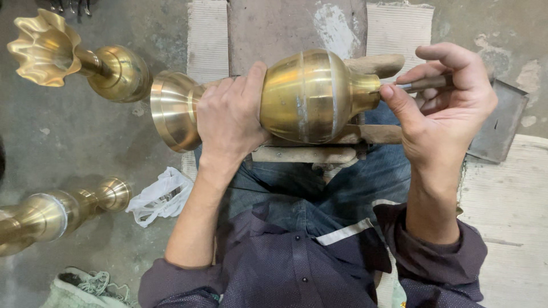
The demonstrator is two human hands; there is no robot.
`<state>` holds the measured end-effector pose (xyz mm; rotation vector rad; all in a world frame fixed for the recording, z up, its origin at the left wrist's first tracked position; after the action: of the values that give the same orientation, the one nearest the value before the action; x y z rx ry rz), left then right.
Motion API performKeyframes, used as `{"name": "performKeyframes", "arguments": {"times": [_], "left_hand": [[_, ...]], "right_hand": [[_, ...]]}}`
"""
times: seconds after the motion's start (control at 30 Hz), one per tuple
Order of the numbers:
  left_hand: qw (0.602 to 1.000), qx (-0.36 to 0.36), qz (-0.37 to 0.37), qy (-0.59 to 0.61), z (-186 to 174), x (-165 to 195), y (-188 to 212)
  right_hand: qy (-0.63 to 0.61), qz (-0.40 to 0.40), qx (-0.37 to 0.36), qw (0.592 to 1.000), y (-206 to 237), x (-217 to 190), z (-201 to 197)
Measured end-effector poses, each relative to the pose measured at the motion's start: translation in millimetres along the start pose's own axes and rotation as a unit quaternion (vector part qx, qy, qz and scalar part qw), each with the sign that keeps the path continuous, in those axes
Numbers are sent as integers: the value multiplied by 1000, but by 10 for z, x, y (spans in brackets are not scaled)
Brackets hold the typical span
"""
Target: The person sits on the floor with a brass vase held in a wooden clamping frame across their lap. They rotate the vase and use a small hand tool to press and shape the vase's neck and rim, repositioning the vase repeatedly to work different sections of the brass.
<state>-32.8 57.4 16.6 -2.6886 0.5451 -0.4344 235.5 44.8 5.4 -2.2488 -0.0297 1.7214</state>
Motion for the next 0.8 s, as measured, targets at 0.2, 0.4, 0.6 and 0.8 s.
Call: {"name": "performKeyframes", "arguments": {"times": [0.2, 0.4, 0.6, 0.8], "left_hand": [[1000, 7, 3, 3, -30, 5, -17], [1000, 4, 13, 0, -77, 1, -6], [1000, -8, 8, -4, -117, -15, 9], [1000, -9, 8, -12, -189, -14, 18]], "right_hand": [[-28, 4, -5, 1000, -8, 18, 5], [-34, 1, 11, 999, 26, 14, -6], [-38, -27, -11, 999, 99, 15, -21], [-36, -79, -44, 995, 122, -60, -22]]}}
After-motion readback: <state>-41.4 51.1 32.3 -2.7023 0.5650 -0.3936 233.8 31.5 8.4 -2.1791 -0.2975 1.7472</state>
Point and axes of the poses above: each hand's wrist, its own y-axis away from the middle knuckle, its own z-axis out of the palm, x = y × z, the point moved 7 cm from there along -y, towards the middle knuckle, and after that the axes turned 5 degrees about y, right-handed, at the moved point
